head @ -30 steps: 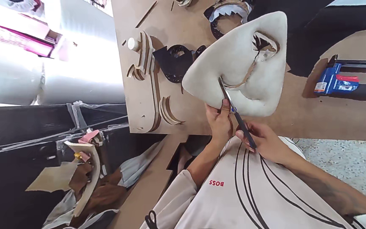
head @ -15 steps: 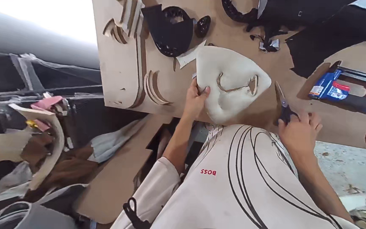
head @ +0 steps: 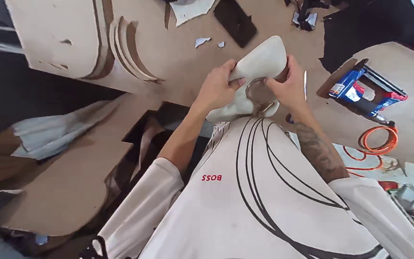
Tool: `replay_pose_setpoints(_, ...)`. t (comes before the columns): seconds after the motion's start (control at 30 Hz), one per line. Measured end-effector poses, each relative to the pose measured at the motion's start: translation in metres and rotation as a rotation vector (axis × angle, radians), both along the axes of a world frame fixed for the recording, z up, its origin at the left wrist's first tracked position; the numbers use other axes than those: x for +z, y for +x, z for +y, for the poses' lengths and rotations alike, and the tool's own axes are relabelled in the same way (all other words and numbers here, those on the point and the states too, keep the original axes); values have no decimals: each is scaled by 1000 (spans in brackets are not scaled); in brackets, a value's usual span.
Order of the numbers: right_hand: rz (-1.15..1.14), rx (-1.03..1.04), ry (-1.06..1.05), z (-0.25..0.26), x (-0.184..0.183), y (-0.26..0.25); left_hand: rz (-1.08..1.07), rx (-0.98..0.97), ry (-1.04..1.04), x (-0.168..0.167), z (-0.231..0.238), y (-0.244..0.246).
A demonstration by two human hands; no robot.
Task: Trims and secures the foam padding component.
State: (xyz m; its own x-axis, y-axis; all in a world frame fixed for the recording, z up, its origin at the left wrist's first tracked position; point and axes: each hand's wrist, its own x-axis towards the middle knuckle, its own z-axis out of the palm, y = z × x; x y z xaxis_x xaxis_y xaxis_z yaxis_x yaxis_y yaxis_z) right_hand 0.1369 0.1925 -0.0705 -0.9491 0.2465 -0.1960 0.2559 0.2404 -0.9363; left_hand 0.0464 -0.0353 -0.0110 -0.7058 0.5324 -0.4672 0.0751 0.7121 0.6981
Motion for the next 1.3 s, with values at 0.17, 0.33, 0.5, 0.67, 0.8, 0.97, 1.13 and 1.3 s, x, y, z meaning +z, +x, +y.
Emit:
replay_pose_setpoints(0.17,-24,-67,56,-11,-10,18,-29,8,-27,-37,-2,0)
replay_pose_setpoints(0.33,16,-41,28,-2,-20,19,23,45,-193,-41,17,2)
replay_pose_setpoints(0.5,4,-85,-43,11,-24,22,59,43,-316,-39,47,6)
replay_pose_setpoints(0.67,-59,-229,26,0,-22,21,12,17,-339,-39,56,4)
replay_pose_setpoints(0.8,-107,-264,121,-6,-20,23,13,12,-415,-32,63,5)
replay_pose_setpoints(0.97,-209,-137,312,3,-11,20,8,16,-435,-37,64,3)
replay_pose_setpoints(1.13,-379,-4,546,19,-1,17,27,-20,-384,-59,72,0)
replay_pose_setpoints(1.3,-420,-16,917,100,41,82,197,-51,-194,-104,59,15)
